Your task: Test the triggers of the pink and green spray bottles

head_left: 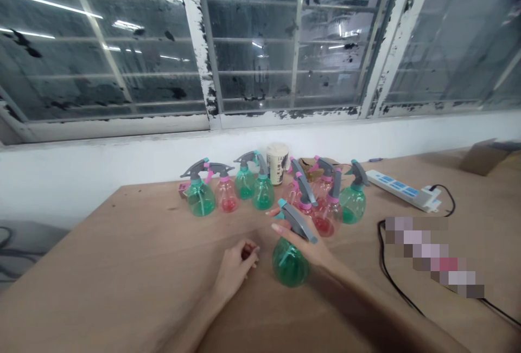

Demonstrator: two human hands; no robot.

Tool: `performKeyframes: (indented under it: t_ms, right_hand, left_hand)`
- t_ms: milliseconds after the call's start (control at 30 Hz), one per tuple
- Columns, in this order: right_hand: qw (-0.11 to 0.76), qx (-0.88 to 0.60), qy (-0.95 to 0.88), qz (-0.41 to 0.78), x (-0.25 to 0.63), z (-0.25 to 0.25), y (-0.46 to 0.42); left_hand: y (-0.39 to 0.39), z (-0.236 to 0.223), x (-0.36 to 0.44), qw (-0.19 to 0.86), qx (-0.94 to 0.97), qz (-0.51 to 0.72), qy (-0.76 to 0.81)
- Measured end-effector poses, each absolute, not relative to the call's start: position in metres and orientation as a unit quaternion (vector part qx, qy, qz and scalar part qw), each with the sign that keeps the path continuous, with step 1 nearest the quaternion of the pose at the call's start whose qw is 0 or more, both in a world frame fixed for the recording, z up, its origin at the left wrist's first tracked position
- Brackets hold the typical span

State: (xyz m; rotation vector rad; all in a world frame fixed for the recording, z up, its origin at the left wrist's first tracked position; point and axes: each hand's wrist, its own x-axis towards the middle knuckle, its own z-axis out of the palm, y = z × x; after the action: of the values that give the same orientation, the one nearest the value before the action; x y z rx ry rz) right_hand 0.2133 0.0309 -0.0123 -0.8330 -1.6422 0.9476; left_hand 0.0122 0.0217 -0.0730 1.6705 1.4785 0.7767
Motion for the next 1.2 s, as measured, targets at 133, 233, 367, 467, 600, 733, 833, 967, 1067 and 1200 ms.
performKeyframes:
  t_ms: [133,233,367,467,600,733,833,967,1067,1200]
  right_hand:
    - [0.514,-0.345,-0.684,0.387,0.213,-0.011,0.032]
    - [0.522,-0.347,-0.679,0.381,0.211,-0.013,0.033]
    - [0.520,-0.393,-0.664,0.367,0.210,-0.017,0.033]
    - [0.524,-0.402,-0.666,0.347,0.210,-0.018,0.031]
    - [0.491,-0.371,-0.696,0.369,0.209,-0.013,0.026]
    - [0.517,-0.331,-0.682,0.397,0.207,-0.011,0.025]
    - [0.526,-0.336,-0.676,0.392,0.205,-0.013,0.024]
    - [0.539,-0.361,-0.670,0.362,0.204,-0.017,0.022]
    - [0.553,-0.400,-0.661,0.312,0.204,-0.021,0.021]
    - [0.564,-0.425,-0.659,0.260,0.207,-0.025,0.018]
  left_hand:
    - [0.021,-0.071,0.013,0.378,0.653,0.304,0.582]
    - [0.021,-0.070,0.013,0.380,0.652,0.303,0.582]
    - [0.021,-0.071,0.013,0.380,0.650,0.301,0.585]
    - [0.021,-0.072,0.013,0.378,0.651,0.301,0.585]
    - [0.020,-0.070,0.013,0.378,0.652,0.306,0.583]
    - [0.021,-0.069,0.013,0.374,0.653,0.307,0.583]
    - [0.021,-0.069,0.013,0.375,0.655,0.309,0.579]
    - [0.021,-0.072,0.012,0.374,0.656,0.311,0.576]
    - [0.022,-0.075,0.012,0.368,0.653,0.324,0.577]
    - [0.022,-0.078,0.011,0.346,0.651,0.355,0.575]
